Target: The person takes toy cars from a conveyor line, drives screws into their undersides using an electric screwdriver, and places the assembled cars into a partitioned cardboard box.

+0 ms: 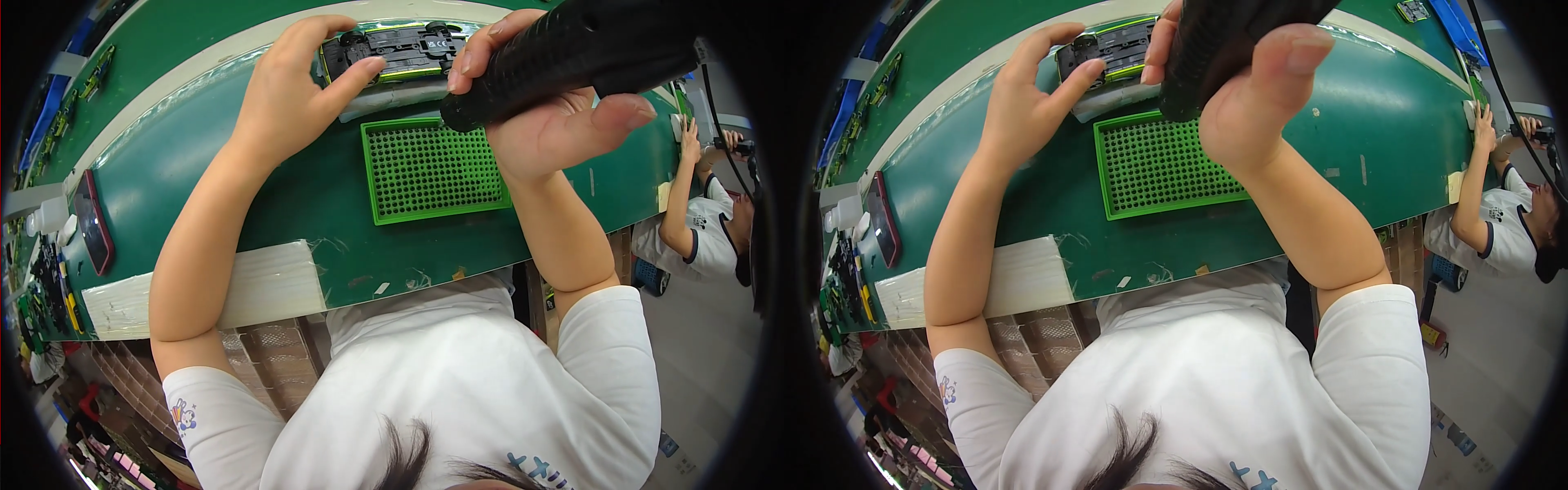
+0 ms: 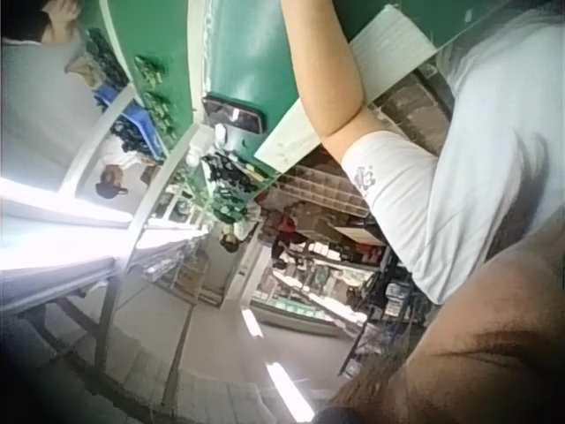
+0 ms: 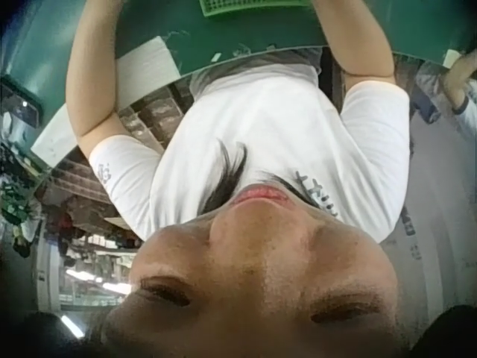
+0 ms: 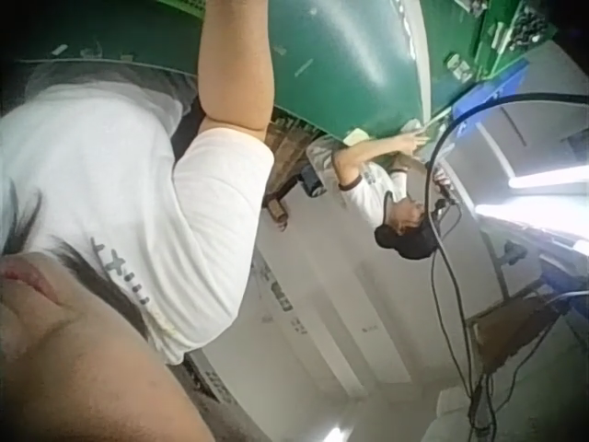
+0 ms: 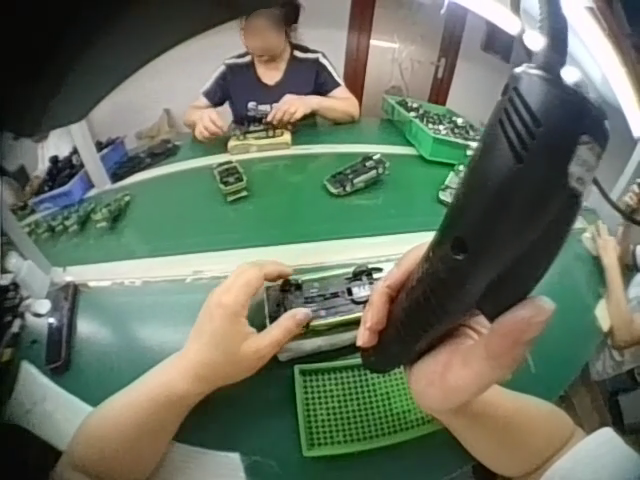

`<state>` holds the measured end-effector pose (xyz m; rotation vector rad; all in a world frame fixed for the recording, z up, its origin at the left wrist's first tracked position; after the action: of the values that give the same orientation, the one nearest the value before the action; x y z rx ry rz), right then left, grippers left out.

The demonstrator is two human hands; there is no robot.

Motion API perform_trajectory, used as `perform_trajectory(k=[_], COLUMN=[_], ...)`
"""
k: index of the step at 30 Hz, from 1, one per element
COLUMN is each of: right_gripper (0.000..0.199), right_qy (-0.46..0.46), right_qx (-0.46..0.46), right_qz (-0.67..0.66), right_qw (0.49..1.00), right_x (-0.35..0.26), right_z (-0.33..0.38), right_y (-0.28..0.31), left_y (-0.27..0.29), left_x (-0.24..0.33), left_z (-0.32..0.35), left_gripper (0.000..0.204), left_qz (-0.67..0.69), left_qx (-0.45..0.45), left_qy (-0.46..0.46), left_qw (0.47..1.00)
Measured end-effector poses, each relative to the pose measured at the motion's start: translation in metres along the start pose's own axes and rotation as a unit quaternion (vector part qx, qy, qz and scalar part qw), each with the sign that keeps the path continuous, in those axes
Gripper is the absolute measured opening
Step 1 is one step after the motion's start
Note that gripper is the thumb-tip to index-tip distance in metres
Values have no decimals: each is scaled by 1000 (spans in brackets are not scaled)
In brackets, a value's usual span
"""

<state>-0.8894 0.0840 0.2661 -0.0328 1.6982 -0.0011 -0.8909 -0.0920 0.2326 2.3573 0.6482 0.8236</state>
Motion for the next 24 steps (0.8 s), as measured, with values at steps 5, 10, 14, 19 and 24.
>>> perform_trajectory(k=[5,10,14,19,24], right_gripper=[116,115,112,112,112], right_qy=[136,107,121,174,208], right_qx=[-328,-313,-328,-424,-500], right_qz=[-198,-210,-173,-102,-64], right_qw=[914,920,921,883,838], right_x=[-4,-4,-23,-67,-72], right_z=[-12,-14,-10,-26,-31], right_y=[-5,-5,-5,-36,-81], left_y=[-3,-14,-15,-16,-15], left_x=[-10,-12,-21,-24,-30], left_z=[8,12,16,19,24], left_gripper=[74,79,74,68,63], left_qz=[59,56,105,170,183], left_qx=[-22,-69,-65,-65,-69], left_qy=[47,59,103,132,141], left_qw=[997,994,987,974,971])
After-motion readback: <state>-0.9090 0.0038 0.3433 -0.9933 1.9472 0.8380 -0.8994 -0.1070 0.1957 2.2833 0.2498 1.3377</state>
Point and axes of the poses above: each hand's wrist, its own z-axis away from the middle knuckle, its own y-axis out of the back of the hand, x = y × z, the point moved 10 cm from there along -z, towards the middle knuckle, and after that the axes turned 14 degrees about -y, right-handed, at the moved point
